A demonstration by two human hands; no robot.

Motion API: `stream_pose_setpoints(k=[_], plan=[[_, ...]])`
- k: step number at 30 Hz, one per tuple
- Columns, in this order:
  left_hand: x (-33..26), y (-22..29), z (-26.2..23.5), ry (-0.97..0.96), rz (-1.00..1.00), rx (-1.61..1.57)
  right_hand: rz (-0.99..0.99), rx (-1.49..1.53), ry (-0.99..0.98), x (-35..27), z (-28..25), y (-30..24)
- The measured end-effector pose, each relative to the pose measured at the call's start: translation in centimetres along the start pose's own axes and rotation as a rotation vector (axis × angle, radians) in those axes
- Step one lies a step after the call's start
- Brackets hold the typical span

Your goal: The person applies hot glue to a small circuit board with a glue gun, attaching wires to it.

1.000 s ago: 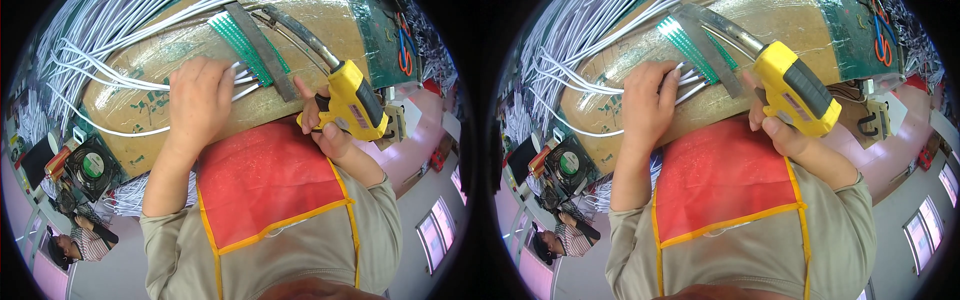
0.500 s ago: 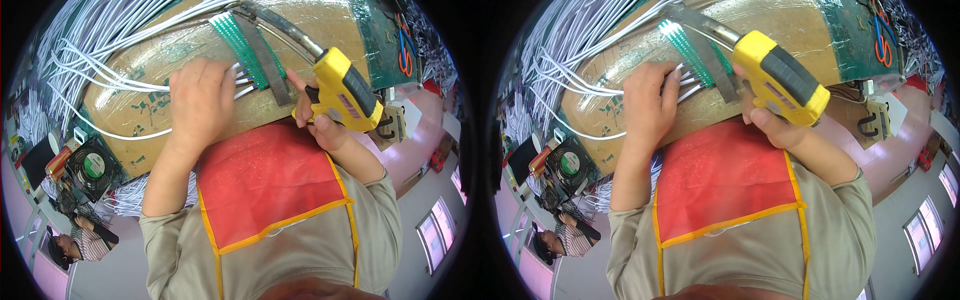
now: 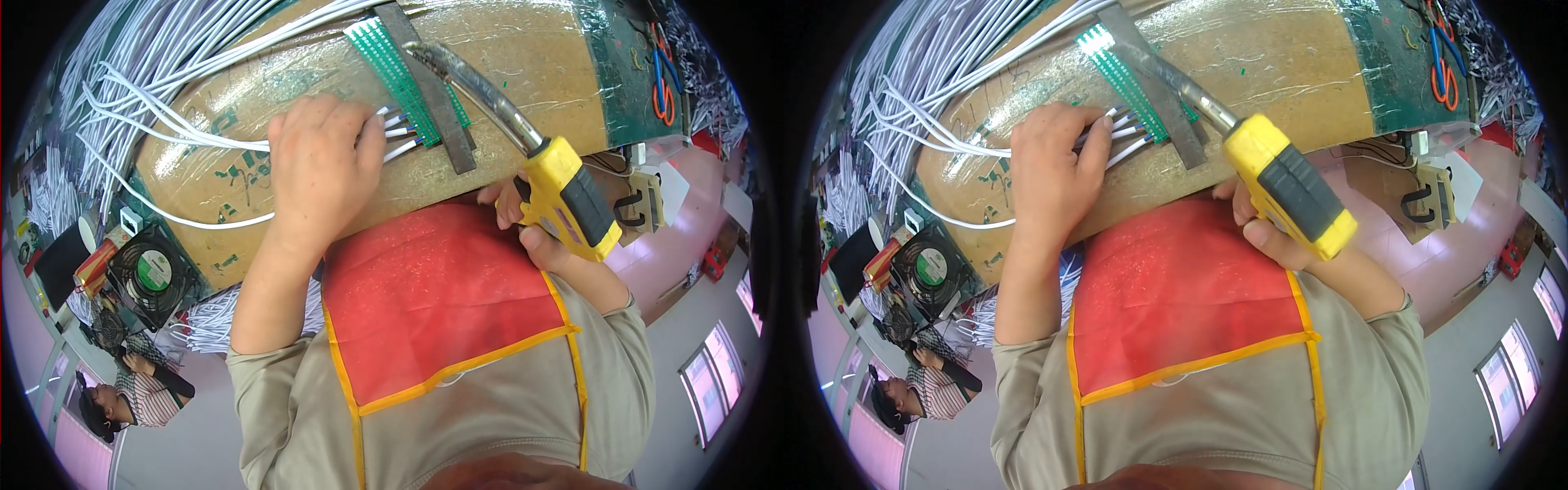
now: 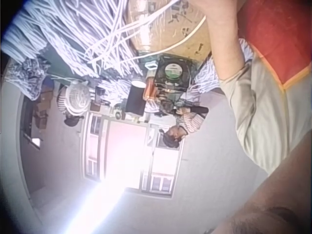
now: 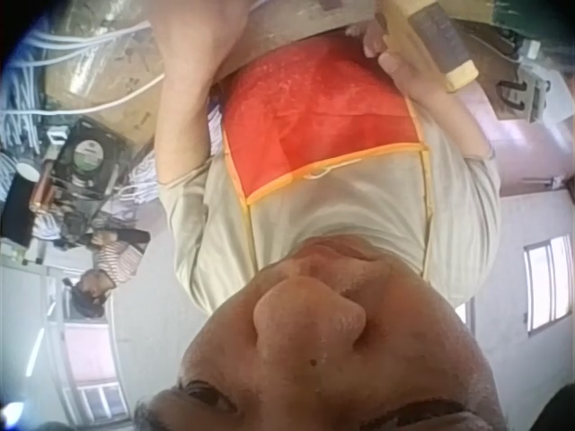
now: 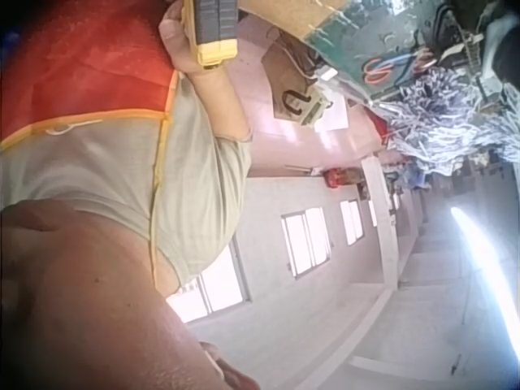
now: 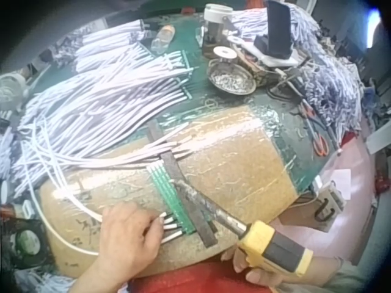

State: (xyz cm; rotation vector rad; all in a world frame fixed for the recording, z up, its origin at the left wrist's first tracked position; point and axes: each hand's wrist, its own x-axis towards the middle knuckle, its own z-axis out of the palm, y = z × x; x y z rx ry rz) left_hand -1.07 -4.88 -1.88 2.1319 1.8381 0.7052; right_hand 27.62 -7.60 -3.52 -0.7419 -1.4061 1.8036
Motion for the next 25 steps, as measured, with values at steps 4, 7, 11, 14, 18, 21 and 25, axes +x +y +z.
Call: stream_pose_setpoints(k=[4,7,11,14,18,21,25], plan=[[0.1,0.2,-0.2,-0.014,-0.016,0.0,0.092,-0.056,-0.105,-1.2,-1.3,0.6],[0.1,0.3,-0.2,-0.009,-0.018,-0.013,0.036,0.011,-0.051,-0.8,-0.5,0.1],[0.0,0.2,0.0,-0.01,-0.017,0.01,0.137,0.344,-0.013,0.9,1.3,-1.5],[-0.2,0.2,0.3,0.016,0.001,0.024,0.176,0.49,0.012,1.5,2.0,-1.2],[-0.4,0.1,0.4,0.044,0.015,0.037,0.163,0.422,0.024,2.1,1.7,-0.8],[-0.4,0.0,0.5,0.045,0.017,0.032,0.156,0.323,0.07,2.2,1.8,-1.0],[-0.4,-0.1,0.6,0.051,0.023,0.026,0.142,0.256,0.042,1.8,1.0,-1.1]])
